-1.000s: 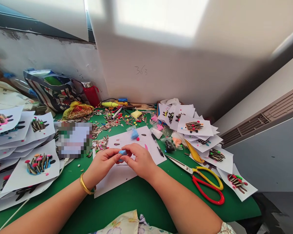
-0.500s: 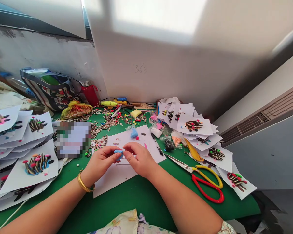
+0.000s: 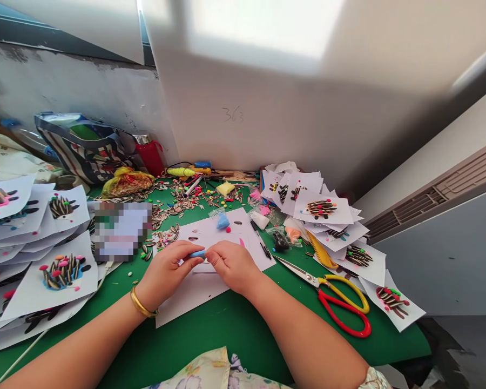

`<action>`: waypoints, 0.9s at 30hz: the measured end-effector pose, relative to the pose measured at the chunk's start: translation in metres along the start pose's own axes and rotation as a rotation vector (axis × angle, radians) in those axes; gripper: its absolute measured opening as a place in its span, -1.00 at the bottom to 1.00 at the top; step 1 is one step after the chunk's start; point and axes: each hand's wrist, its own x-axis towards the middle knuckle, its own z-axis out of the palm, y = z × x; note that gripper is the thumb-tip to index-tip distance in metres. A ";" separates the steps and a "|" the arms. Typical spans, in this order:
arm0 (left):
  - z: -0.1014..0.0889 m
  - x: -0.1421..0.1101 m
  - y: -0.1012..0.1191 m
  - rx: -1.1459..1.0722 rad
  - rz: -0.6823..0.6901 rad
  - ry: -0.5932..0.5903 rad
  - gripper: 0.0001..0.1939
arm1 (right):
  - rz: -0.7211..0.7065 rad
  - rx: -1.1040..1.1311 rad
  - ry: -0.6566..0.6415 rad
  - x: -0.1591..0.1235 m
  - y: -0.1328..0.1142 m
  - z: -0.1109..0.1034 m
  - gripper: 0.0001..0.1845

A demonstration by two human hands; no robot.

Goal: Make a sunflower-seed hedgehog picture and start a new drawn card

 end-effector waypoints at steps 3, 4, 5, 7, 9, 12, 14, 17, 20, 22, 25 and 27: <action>0.001 -0.001 0.002 -0.030 0.010 -0.010 -0.85 | 0.042 0.028 -0.012 0.001 0.003 -0.002 -0.50; 0.002 -0.002 0.003 -0.040 0.006 -0.011 -0.85 | 0.048 0.034 -0.033 0.002 0.004 -0.001 -0.50; 0.003 -0.003 0.004 -0.053 -0.004 -0.013 -0.85 | 0.048 0.038 -0.061 0.002 0.005 -0.001 -0.50; 0.006 -0.004 0.004 -0.095 -0.038 -0.035 -0.82 | 0.052 0.030 -0.103 0.003 0.006 0.001 -0.53; 0.008 -0.004 0.003 -0.156 -0.080 -0.077 -0.74 | 0.078 -0.022 -0.094 0.003 0.006 0.003 -0.60; 0.008 -0.004 0.002 -0.198 -0.124 -0.130 -0.61 | 0.128 -0.126 -0.037 0.003 0.005 0.004 -0.66; 0.006 -0.003 0.001 -0.146 -0.114 -0.141 -0.64 | 0.125 -0.124 -0.040 0.003 0.005 0.003 -0.67; 0.001 0.000 0.001 -0.030 -0.038 -0.095 -0.78 | 0.079 0.007 -0.088 0.003 0.006 0.001 -0.58; 0.000 0.001 0.003 -0.013 -0.016 -0.024 -0.84 | 0.089 0.128 -0.089 0.004 0.009 0.000 -0.50; 0.003 0.000 0.004 -0.057 -0.045 -0.012 -0.84 | 0.118 0.155 -0.064 0.005 0.009 0.000 -0.53; 0.008 -0.002 0.005 -0.162 -0.070 -0.008 -0.75 | 0.117 0.182 -0.035 0.006 0.008 0.001 -0.64; 0.010 -0.003 0.005 -0.234 -0.076 -0.041 -0.65 | 0.097 0.195 -0.050 0.006 0.007 0.003 -0.67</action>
